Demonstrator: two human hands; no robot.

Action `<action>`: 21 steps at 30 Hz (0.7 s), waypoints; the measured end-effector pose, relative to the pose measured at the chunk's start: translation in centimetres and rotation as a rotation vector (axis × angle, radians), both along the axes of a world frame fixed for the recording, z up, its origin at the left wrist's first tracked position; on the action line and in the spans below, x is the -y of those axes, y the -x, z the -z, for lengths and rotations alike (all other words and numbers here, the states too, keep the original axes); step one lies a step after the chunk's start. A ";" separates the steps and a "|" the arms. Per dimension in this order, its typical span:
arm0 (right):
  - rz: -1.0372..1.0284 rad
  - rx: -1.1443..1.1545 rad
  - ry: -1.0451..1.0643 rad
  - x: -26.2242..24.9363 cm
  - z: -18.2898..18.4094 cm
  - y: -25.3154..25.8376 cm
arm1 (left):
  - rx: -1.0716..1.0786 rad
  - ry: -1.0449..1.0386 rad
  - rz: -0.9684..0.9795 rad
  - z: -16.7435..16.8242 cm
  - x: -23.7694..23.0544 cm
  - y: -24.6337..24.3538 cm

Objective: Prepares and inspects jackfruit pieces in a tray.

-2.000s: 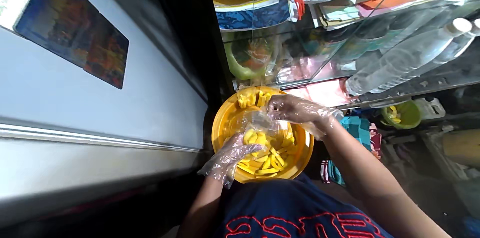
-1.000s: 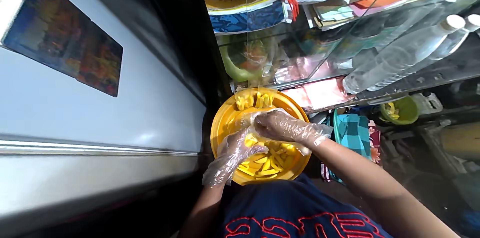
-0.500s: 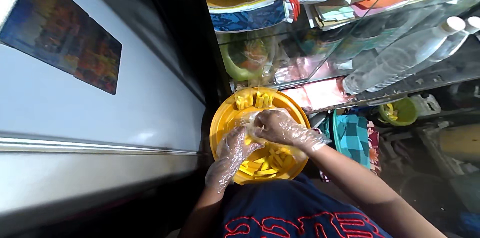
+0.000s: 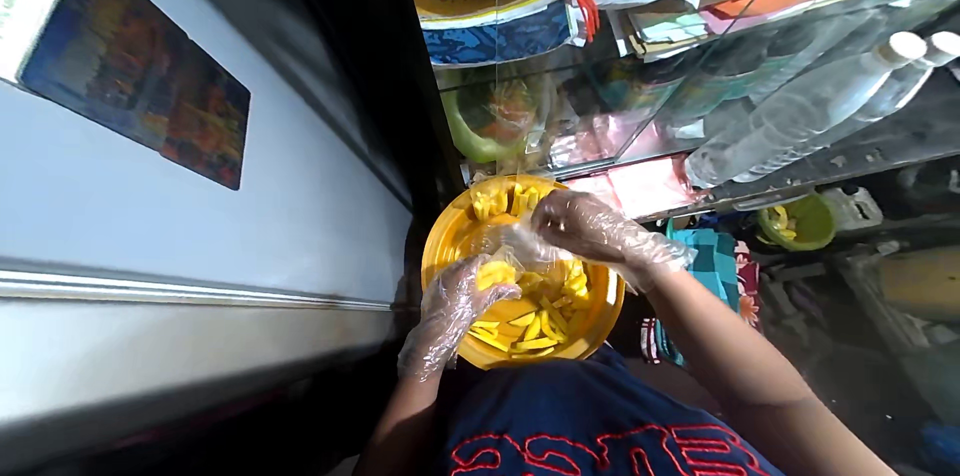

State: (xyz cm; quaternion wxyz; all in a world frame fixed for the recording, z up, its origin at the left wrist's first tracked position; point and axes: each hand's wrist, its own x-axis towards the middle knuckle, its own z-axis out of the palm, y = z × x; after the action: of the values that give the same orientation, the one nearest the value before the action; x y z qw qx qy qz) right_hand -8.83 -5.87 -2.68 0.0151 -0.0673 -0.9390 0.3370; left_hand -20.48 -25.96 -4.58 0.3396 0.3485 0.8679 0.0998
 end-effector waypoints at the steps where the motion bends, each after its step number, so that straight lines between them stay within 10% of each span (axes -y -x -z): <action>1: -0.076 0.044 0.034 0.1 -0.2 0.3 | 0.017 0.031 0.008 -0.4 -0.3 0.1; 9: -0.309 0.131 -0.305 2.2 1.4 1.6 | 0.066 0.014 0.182 0.1 -0.2 1.0; 21: -0.354 0.126 -0.069 0.6 -0.4 0.8 | 0.341 -0.198 0.116 1.8 0.6 2.8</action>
State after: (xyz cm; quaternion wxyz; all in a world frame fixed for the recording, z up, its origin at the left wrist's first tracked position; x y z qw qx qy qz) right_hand -9.66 -6.44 -2.29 -0.1011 0.0783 -0.9462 0.2973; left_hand -23.25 -26.61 -6.33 0.4507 0.4077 0.7623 0.2225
